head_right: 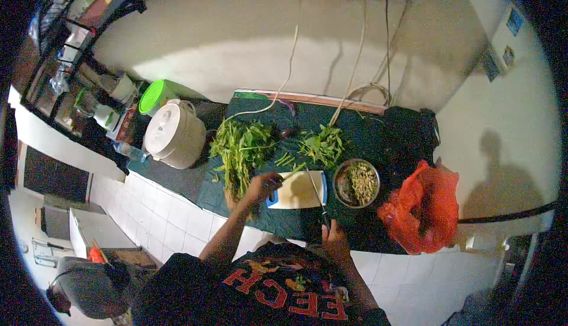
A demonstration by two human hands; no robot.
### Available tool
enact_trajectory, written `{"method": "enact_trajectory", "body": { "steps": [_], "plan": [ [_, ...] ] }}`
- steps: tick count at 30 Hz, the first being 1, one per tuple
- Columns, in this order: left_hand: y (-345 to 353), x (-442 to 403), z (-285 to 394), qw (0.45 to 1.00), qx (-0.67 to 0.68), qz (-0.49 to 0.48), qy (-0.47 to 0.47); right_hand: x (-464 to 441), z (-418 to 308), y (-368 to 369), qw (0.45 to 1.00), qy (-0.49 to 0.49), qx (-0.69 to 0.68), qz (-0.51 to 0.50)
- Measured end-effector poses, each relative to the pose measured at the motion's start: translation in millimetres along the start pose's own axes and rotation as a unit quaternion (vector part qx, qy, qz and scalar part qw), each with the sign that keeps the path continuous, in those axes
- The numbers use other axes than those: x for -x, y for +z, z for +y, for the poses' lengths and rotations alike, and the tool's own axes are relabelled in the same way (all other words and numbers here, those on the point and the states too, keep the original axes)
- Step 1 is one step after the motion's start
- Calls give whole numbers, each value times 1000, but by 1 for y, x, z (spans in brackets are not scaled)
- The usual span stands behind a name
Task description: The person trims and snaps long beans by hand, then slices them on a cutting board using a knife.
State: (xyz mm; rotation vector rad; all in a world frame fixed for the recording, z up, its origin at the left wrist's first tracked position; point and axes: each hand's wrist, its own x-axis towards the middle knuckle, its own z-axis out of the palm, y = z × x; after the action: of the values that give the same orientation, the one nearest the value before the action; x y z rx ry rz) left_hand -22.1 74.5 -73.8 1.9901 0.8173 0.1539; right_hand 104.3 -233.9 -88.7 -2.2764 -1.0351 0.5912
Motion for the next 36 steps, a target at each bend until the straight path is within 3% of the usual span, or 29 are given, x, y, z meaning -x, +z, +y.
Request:
{"method": "enact_trajectory", "body": {
  "steps": [4,6,8,11,15,17,21,36],
  "plan": [
    [67,6,-23,1000,16,18,-12,2,9,-5,999,-1,22,23],
    [82,4,-37,994,-80,62,30,6,11,-11,999,-2,36,15],
    [85,7,-36,994,-107,32,3,9,7,-14,998,44,51,20],
    [88,17,-38,985,-132,88,66,15,7,-15,997,71,18,-20],
    [92,16,-52,985,-129,76,83,10,8,2,996,21,66,-54],
    [88,16,-49,976,-166,48,135,8,-7,2,988,59,63,-132],
    [84,19,-44,969,-212,15,125,8,-8,17,995,17,50,-85],
    [73,19,-57,962,-230,-22,143,-3,-44,30,974,103,85,-181]
  ]
}}
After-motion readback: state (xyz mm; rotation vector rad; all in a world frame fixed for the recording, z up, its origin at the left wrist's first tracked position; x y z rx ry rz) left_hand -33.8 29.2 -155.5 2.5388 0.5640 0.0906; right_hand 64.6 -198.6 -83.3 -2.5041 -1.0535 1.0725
